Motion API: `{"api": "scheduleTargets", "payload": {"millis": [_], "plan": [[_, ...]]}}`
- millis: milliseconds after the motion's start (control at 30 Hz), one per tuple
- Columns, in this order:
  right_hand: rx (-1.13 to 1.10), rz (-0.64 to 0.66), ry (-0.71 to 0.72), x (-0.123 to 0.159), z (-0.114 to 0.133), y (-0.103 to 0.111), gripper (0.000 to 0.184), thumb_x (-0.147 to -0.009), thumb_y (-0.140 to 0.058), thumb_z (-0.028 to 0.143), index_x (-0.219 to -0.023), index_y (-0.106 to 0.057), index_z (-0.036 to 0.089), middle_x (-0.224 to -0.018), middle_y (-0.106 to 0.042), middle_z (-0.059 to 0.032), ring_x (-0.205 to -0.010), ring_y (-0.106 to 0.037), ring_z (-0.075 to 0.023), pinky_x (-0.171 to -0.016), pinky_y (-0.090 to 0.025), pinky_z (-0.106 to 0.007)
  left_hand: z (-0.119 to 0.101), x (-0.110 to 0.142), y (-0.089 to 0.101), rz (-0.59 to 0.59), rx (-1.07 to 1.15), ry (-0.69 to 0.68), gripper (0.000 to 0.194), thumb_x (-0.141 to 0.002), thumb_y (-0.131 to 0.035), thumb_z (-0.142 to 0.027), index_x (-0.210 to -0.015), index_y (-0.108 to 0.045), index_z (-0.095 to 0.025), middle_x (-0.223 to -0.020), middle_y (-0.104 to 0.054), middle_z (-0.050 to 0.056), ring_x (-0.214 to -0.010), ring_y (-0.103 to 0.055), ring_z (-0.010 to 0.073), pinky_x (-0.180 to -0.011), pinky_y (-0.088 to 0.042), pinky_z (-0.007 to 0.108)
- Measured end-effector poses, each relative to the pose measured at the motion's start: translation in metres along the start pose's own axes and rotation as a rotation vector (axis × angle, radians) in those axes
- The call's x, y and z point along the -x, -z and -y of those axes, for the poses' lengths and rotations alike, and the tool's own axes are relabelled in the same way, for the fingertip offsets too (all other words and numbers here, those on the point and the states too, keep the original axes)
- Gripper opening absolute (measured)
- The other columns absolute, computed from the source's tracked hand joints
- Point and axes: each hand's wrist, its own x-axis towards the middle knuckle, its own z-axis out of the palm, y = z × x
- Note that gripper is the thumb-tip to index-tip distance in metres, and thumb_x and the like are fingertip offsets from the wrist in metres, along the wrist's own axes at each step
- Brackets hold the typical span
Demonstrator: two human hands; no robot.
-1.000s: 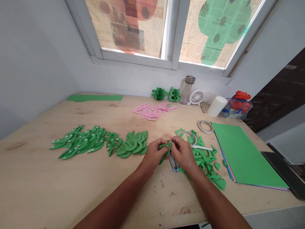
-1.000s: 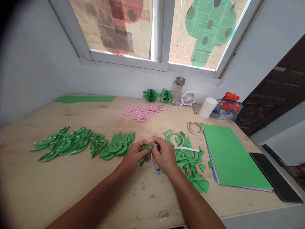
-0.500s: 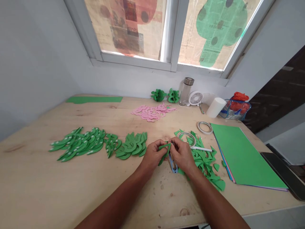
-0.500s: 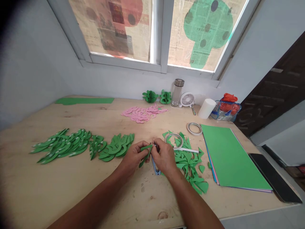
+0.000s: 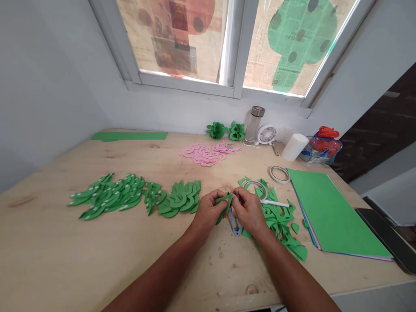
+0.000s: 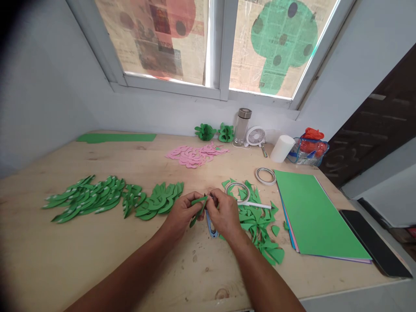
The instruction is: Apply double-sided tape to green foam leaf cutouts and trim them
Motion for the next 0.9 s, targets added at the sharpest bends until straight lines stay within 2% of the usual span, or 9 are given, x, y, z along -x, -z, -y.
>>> {"api": "scheduleTargets", "payload": {"millis": [600, 900], "plan": [[-0.028, -0.016, 0.004, 0.0003, -0.0010, -0.0011, 0.016, -0.078, -0.044, 0.023, -0.064, -0.051, 0.018, -0.053, -0.042, 0.0045, -0.051, -0.041, -0.0100, -0.050, -0.029, -0.020, -0.0002, -0.0013, 0.0001, 0.018, -0.003, -0.004, 0.015, -0.065, -0.060, -0.029, -0.065, -0.054, -0.016, -0.045, -0.049, -0.005, -0.040, -0.044, 0.0084, -0.042, -0.032, 0.020], [-0.063, -0.010, 0.002, -0.0002, -0.0009, -0.0007, 0.020, -0.081, -0.044, 0.028, -0.067, -0.053, 0.017, -0.055, -0.046, 0.0037, -0.052, -0.044, -0.0103, -0.051, -0.031, -0.020, 0.0006, -0.0011, 0.0001, 0.016, -0.020, 0.007, 0.015, -0.066, -0.058, -0.030, -0.067, -0.053, -0.016, -0.044, -0.049, -0.005, -0.040, -0.044, 0.0090, -0.041, -0.029, 0.020]]}}
